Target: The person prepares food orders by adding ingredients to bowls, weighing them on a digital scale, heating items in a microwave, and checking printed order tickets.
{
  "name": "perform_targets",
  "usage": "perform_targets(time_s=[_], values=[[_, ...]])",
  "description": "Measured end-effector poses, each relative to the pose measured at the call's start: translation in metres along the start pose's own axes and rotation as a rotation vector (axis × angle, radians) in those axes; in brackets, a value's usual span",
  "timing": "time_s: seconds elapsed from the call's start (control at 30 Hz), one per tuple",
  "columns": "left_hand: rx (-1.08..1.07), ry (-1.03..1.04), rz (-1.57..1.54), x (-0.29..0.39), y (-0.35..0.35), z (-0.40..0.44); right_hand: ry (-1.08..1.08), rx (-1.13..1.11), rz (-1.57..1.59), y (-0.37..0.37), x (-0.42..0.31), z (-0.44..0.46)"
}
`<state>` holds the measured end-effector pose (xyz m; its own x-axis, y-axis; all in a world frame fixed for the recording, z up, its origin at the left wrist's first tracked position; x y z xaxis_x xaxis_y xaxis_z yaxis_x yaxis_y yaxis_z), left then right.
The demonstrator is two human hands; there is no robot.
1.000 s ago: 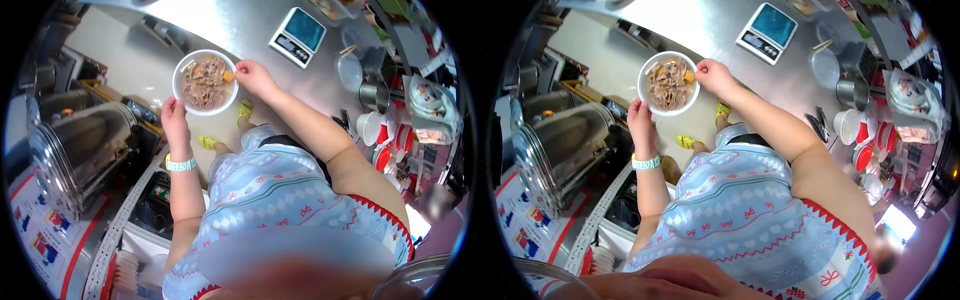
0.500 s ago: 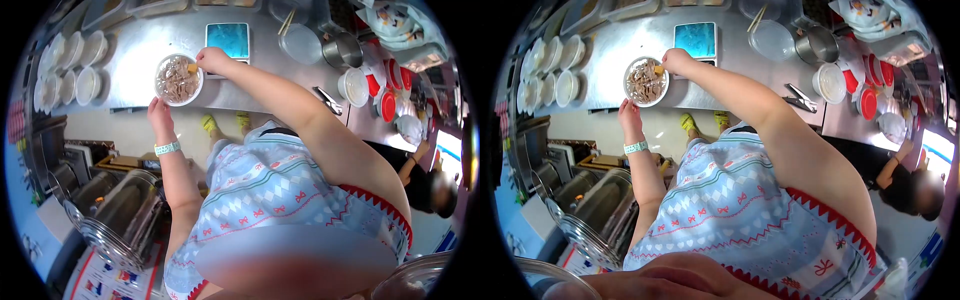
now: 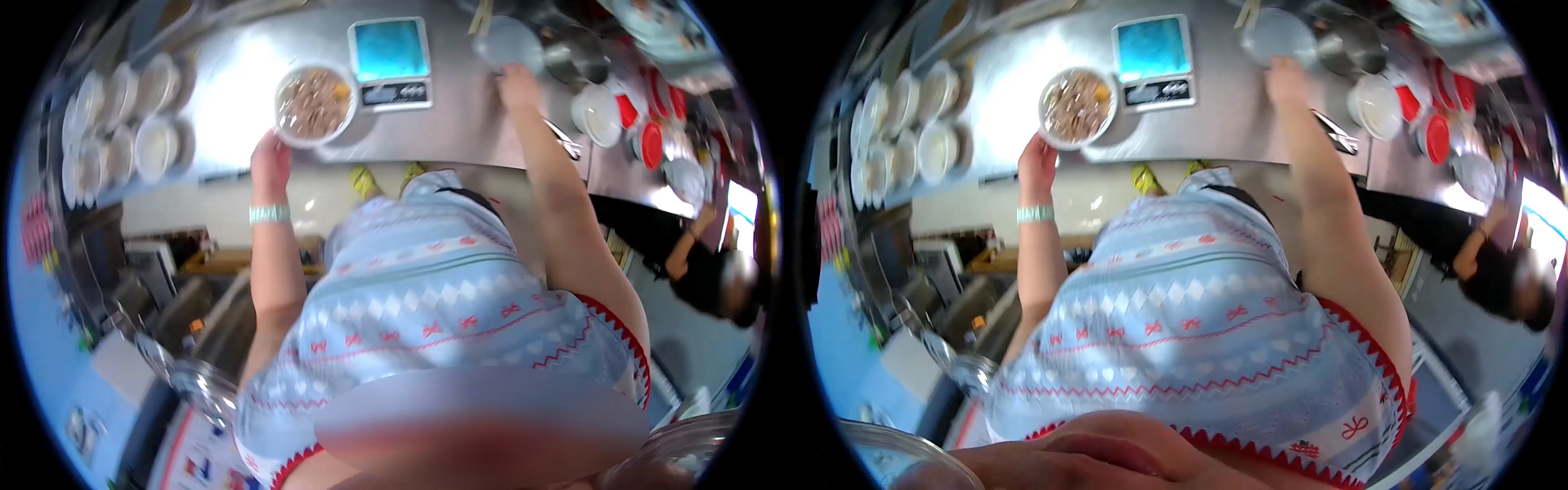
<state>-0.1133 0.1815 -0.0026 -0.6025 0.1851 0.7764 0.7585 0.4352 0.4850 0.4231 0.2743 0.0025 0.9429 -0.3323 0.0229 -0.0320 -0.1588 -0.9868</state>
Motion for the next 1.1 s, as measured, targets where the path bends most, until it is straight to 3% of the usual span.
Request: perform_targets(time_s=[0.03,0.1,0.17,0.23,0.27,0.33,0.37,0.43,0.47,0.6,0.7,0.77,0.83,0.87,0.93,1.1], values=[[-0.002,-0.016,0.042,0.005,0.009,-0.004,-0.016,-0.086,-0.056,-0.003,0.001,0.009],[0.018,-0.027,0.045,0.006,0.004,-0.007,-0.095,-0.054,-0.094,-0.015,0.003,0.004],[0.033,0.001,0.063,0.004,-0.007,-0.006,-0.143,0.162,-0.022,-0.050,0.006,-0.011],[0.046,0.018,0.117,0.008,-0.006,-0.006,-0.155,0.410,0.233,-0.105,0.009,-0.039],[0.066,0.025,0.110,0.009,-0.007,-0.005,-0.178,0.404,0.234,-0.121,0.002,-0.049],[0.034,0.022,0.127,0.010,-0.009,-0.003,-0.008,0.459,0.729,-0.150,0.000,-0.075],[0.040,0.014,0.129,0.010,-0.010,-0.005,-0.006,0.449,0.725,-0.151,-0.018,-0.087],[0.025,-0.007,0.134,0.014,-0.010,-0.001,0.115,0.345,1.109,-0.140,-0.047,-0.092],[0.014,-0.012,0.165,0.015,-0.009,0.001,0.003,0.368,0.990,-0.118,-0.049,-0.076],[-0.050,-0.066,0.287,0.016,-0.014,0.011,0.068,0.561,1.141,-0.100,-0.066,-0.057],[-0.137,-0.138,0.206,0.024,-0.004,0.007,0.072,0.692,0.910,-0.100,-0.070,-0.059],[-0.173,-0.198,0.186,0.019,-0.007,0.020,-0.068,0.572,0.573,-0.094,-0.099,-0.057],[-0.138,-0.249,0.111,0.020,-0.006,0.020,-0.194,0.463,0.440,-0.056,-0.106,-0.053],[-0.158,-0.259,0.103,0.018,-0.009,0.027,-0.172,0.476,0.430,-0.049,-0.104,-0.052],[-0.210,-0.277,0.148,0.022,-0.014,0.036,-0.186,0.229,0.352,-0.019,-0.108,-0.054],[-0.278,-0.282,0.208,0.039,-0.011,0.051,-0.111,0.183,0.320,0.002,-0.095,-0.054]])
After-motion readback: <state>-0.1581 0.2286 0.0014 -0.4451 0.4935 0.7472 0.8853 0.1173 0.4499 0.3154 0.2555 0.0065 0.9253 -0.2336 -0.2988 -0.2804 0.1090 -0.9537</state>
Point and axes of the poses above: each hand's wrist, its own z-axis towards the middle knuckle, its own y-axis out of the palm, x = y × z, the point moved 7 cm from there along z, towards the middle knuckle, and after that the axes turned 12 degrees about y, right-handed, at the moved point
